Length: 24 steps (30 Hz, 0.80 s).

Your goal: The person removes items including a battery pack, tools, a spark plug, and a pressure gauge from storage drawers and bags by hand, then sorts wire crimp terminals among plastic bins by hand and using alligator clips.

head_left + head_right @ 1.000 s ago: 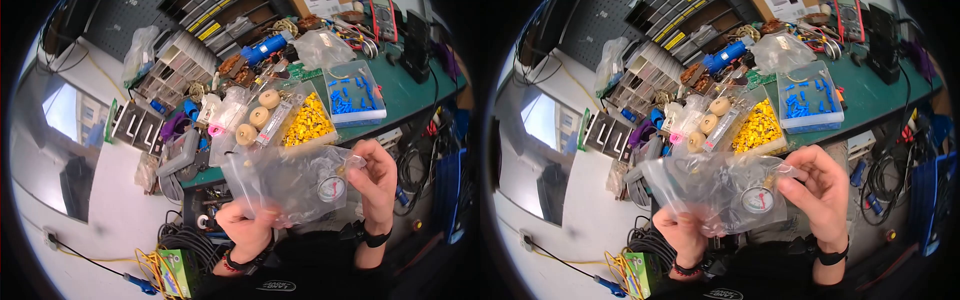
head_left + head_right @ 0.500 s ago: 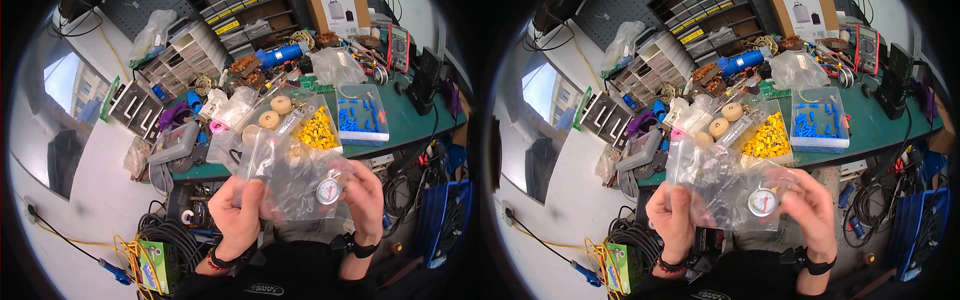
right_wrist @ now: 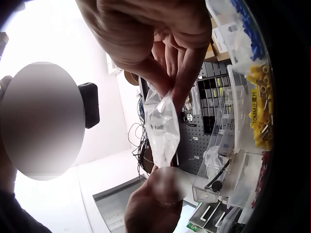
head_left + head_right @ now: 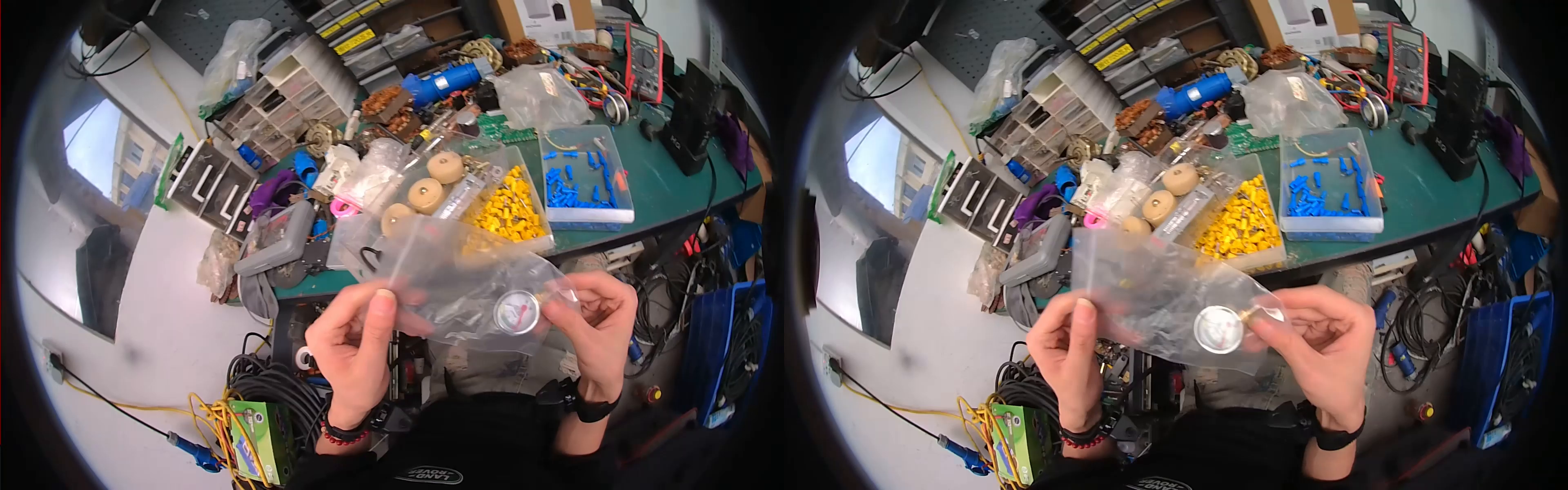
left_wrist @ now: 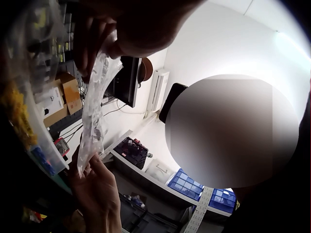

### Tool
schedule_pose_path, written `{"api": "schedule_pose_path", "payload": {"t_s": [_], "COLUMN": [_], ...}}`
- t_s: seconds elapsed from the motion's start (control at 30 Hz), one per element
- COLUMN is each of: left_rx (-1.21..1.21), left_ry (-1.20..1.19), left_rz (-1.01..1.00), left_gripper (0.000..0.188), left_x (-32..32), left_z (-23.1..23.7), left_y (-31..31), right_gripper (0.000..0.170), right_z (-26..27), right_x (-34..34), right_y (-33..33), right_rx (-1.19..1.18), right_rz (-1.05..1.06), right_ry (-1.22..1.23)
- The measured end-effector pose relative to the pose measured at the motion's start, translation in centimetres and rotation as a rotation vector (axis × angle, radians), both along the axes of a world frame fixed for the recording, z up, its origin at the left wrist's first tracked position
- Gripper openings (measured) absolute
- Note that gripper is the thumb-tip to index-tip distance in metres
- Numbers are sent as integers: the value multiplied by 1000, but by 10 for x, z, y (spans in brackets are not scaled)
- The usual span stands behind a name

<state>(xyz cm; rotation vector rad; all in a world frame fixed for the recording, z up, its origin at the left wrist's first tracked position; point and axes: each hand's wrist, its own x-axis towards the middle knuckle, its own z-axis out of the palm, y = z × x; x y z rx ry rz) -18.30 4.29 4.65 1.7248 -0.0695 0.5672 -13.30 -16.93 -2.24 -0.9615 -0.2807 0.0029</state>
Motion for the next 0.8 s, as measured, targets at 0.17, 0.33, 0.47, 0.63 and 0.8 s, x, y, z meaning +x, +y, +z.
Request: {"api": "schedule_pose_path", "payload": {"t_s": [0.17, 0.33, 0.47, 0.63, 0.8], "left_rx": [70, 6, 64, 112, 112], "left_ry": [34, 145, 213, 433, 415], "left_rz": [-9, -67, -212, -567, -693], "left_gripper": [14, 7, 9, 16, 26], "left_x": [-7, -18, -23, -29, -35], "left_z": [4, 7, 13, 20, 16], "left_y": [10, 12, 11, 12, 10], "right_gripper": [27, 32, 27, 29, 31], "right_z": [1, 1, 12, 9, -16], "right_x": [-3, 0, -1, 1, 7], "right_y": [-2, -4, 4, 13, 12], "right_rx": [-84, -155, -185, -246, -260], "right_rz": [-87, -46, 6, 48, 169], "right_ry": [-26, -4, 42, 18, -10]}}
